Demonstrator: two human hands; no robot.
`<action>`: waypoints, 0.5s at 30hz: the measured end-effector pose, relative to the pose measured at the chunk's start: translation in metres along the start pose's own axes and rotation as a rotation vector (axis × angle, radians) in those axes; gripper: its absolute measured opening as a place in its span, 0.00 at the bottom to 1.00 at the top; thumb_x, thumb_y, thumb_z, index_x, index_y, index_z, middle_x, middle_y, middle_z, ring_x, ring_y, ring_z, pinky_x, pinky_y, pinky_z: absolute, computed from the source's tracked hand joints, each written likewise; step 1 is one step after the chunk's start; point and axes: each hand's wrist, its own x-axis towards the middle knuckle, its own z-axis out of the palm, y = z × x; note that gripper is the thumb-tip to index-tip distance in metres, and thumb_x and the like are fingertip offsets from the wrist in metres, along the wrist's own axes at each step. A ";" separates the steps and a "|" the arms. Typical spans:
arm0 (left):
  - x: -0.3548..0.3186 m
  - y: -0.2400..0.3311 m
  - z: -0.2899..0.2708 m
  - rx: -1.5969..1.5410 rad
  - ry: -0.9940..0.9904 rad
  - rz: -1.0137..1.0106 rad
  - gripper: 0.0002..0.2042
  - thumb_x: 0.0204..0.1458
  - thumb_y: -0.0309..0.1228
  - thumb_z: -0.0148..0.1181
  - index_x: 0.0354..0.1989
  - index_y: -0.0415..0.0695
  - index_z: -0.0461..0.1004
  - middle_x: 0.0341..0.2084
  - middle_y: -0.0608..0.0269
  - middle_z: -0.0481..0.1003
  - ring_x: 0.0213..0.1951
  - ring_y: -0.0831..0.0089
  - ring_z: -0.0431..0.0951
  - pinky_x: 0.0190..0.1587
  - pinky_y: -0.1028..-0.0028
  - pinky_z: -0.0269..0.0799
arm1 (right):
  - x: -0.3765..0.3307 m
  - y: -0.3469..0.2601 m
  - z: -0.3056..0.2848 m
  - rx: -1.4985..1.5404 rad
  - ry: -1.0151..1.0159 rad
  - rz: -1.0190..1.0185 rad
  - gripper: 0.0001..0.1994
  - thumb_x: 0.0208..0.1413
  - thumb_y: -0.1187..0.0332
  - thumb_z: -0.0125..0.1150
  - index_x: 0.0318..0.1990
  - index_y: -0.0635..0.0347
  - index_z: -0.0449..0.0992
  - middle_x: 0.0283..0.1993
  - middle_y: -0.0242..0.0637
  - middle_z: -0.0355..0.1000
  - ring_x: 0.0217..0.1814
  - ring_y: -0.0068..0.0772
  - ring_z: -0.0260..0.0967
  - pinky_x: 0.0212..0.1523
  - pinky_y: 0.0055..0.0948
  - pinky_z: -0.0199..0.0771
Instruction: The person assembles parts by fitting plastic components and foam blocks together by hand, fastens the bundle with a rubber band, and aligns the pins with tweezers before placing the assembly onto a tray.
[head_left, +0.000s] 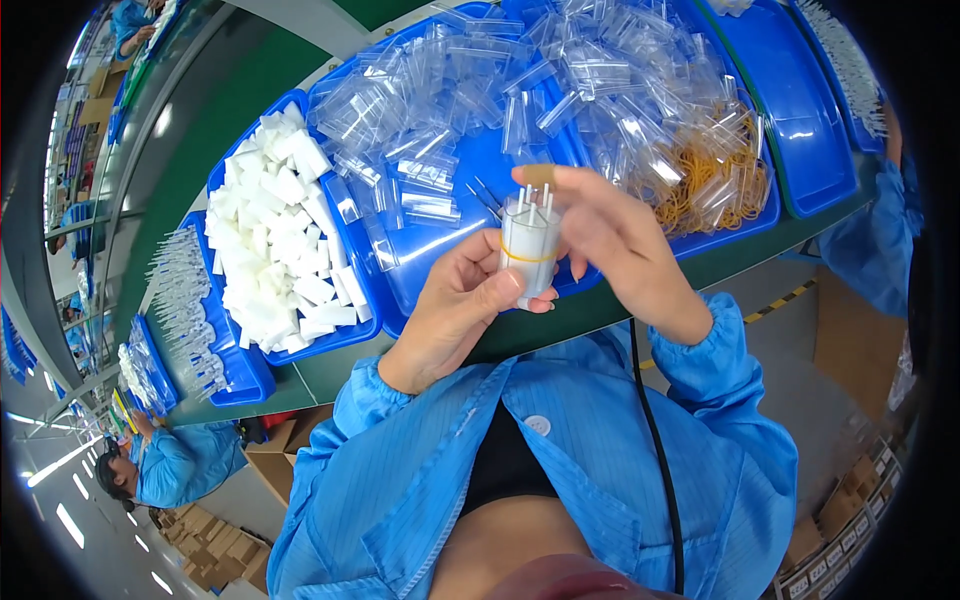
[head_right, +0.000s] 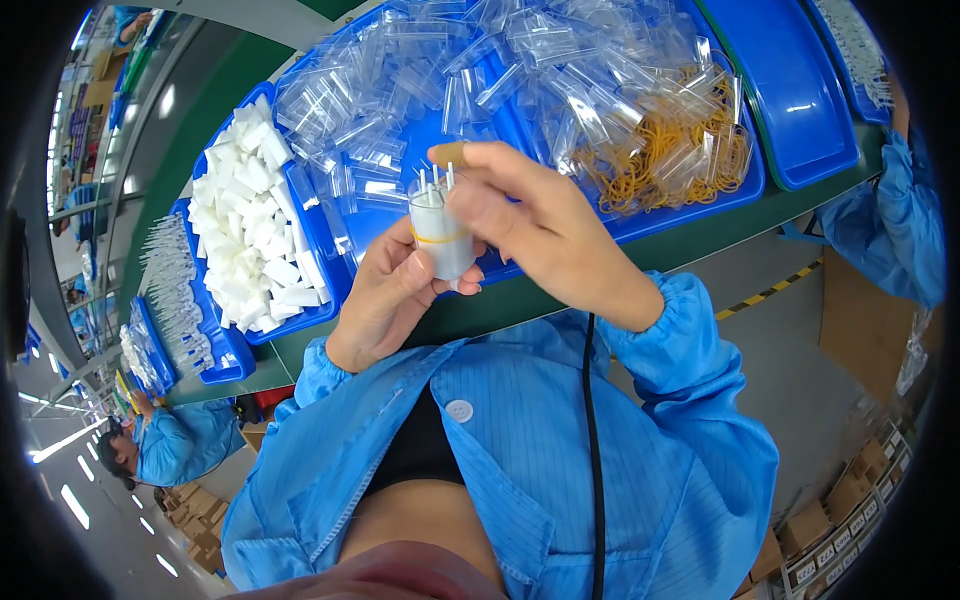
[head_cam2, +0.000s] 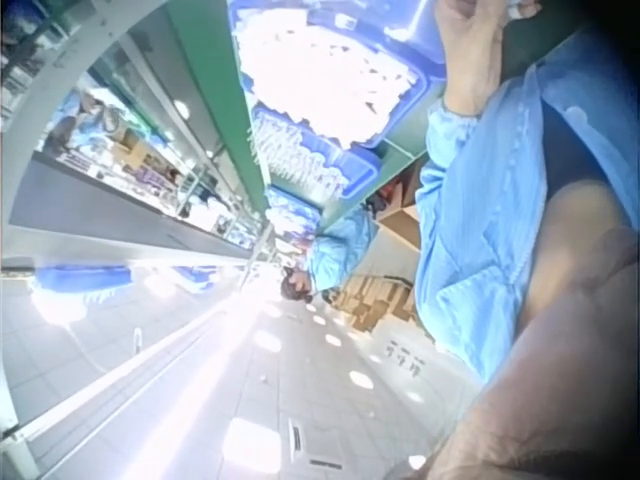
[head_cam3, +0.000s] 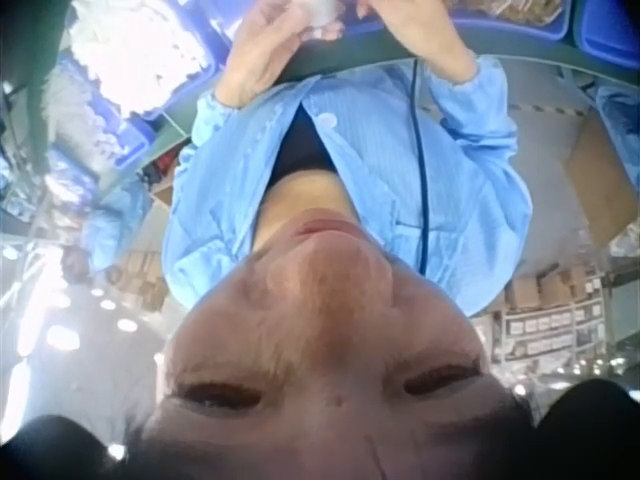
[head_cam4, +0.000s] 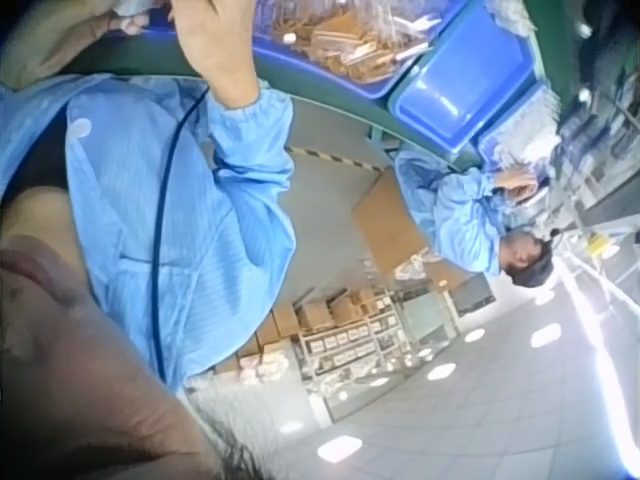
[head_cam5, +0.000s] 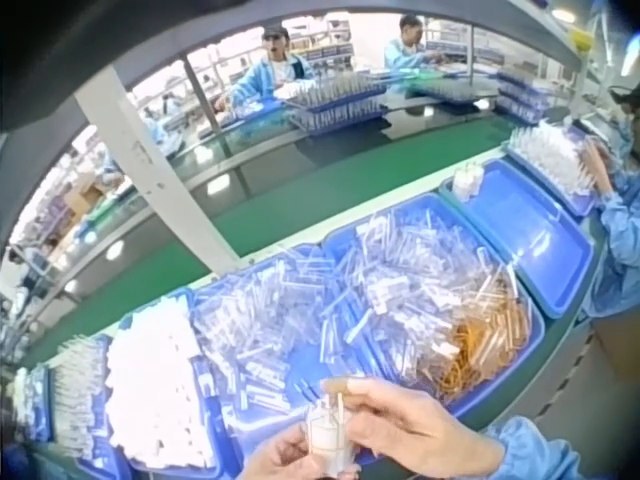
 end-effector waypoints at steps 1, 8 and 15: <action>0.001 -0.001 -0.001 0.022 -0.014 0.007 0.26 0.57 0.43 0.63 0.55 0.36 0.66 0.47 0.53 0.75 0.44 0.70 0.79 0.52 0.68 0.75 | 0.000 -0.001 0.000 0.001 0.003 -0.001 0.21 0.66 0.58 0.54 0.58 0.64 0.69 0.41 0.37 0.74 0.32 0.19 0.71 0.27 0.18 0.70; 0.000 0.004 0.004 0.027 -0.010 -0.062 0.29 0.61 0.53 0.53 0.53 0.36 0.66 0.40 0.52 0.77 0.39 0.69 0.80 0.47 0.70 0.77 | 0.002 -0.004 -0.009 -0.107 -0.088 0.158 0.24 0.61 0.63 0.61 0.61 0.64 0.68 0.54 0.40 0.71 0.51 0.27 0.71 0.44 0.26 0.75; 0.002 0.006 0.005 -0.002 -0.068 -0.119 0.27 0.59 0.49 0.58 0.54 0.36 0.66 0.40 0.51 0.77 0.39 0.68 0.80 0.45 0.69 0.77 | -0.001 -0.005 -0.006 -0.017 0.025 0.152 0.21 0.58 0.59 0.66 0.52 0.64 0.75 0.34 0.33 0.75 0.34 0.17 0.69 0.34 0.19 0.70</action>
